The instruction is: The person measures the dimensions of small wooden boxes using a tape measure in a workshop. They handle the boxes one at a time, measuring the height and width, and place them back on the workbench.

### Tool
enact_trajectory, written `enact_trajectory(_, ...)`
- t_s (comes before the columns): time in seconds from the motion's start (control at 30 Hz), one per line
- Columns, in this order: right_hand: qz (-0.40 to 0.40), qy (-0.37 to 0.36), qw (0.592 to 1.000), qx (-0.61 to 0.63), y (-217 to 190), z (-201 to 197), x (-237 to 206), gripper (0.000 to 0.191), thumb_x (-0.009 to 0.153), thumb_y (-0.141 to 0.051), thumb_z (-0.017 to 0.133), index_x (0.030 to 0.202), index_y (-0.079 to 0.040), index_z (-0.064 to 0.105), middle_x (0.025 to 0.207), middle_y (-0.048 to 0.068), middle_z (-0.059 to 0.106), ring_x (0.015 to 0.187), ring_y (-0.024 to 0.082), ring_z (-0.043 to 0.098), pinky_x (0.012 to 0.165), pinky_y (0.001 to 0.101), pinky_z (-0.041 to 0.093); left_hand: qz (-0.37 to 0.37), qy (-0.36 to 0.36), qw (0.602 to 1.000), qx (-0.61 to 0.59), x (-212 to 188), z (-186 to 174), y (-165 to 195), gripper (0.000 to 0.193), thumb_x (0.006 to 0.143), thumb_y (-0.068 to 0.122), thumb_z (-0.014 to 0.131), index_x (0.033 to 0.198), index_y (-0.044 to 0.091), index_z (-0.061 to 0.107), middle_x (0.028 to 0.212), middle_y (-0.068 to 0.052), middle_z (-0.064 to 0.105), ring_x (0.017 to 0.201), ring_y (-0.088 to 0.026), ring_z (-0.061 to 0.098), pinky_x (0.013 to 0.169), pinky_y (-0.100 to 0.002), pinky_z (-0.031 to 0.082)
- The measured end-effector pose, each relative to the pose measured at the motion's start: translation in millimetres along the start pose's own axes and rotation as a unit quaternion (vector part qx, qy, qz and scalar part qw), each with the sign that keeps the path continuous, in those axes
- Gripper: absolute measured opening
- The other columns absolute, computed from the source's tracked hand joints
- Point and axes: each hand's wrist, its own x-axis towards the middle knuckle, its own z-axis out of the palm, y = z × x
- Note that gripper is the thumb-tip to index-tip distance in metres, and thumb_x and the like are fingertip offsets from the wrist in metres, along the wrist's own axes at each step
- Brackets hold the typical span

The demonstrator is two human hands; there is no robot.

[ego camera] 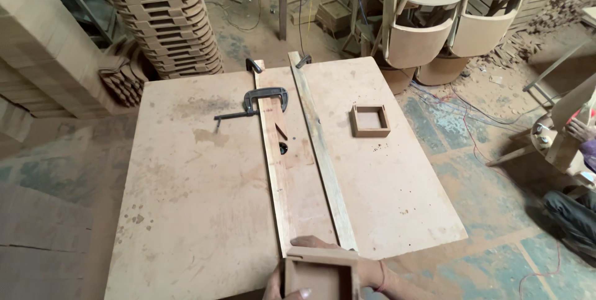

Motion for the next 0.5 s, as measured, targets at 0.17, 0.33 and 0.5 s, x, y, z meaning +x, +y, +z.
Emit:
enact_trajectory(0.17, 0.083, 0.078, 0.968, -0.224, 51, -36, -35, 0.021, 0.088, -0.014, 0.067, 0.106, -0.002, 0.069, 0.095, 0.020, 0.071, 0.090, 0.039, 0.069, 0.079, 0.0428, 0.056, 0.020, 0.118, 0.978, -0.169, -11, -29, 14, 0.086, 0.072, 0.006, 0.068, 0.152, 0.001, 0.037, 0.139, -0.029, 0.060, 0.128, -0.040, 0.060, 0.109, -0.053, 0.047)
enact_trajectory(0.33, 0.117, 0.340, 0.865, -0.351, 98, -74, -81, 0.019, 0.078, -0.009, 0.066, 0.094, -0.005, 0.076, 0.093, 0.018, 0.075, 0.088, 0.038, 0.071, 0.079, 0.0438, 0.056, 0.075, 0.264, 0.943, -0.187, -50, -15, 95, 0.076, 0.085, 0.014, 0.065, 0.155, 0.008, 0.037, 0.148, -0.015, 0.054, 0.138, -0.030, 0.051, 0.112, -0.045, 0.042)
enact_trajectory(0.5, 0.207, 0.481, 0.844, -0.120, 61, -92, -98, 0.021, 0.095, -0.018, 0.071, 0.101, 0.002, 0.077, 0.076, 0.007, 0.073, 0.073, 0.008, 0.064, 0.063, 0.0262, 0.048, 0.293, 0.245, 0.924, 0.015, -63, 10, 171, 0.088, 0.085, 0.018, 0.070, 0.160, -0.003, 0.029, 0.154, -0.022, 0.051, 0.143, -0.031, 0.047, 0.119, -0.040, 0.034)
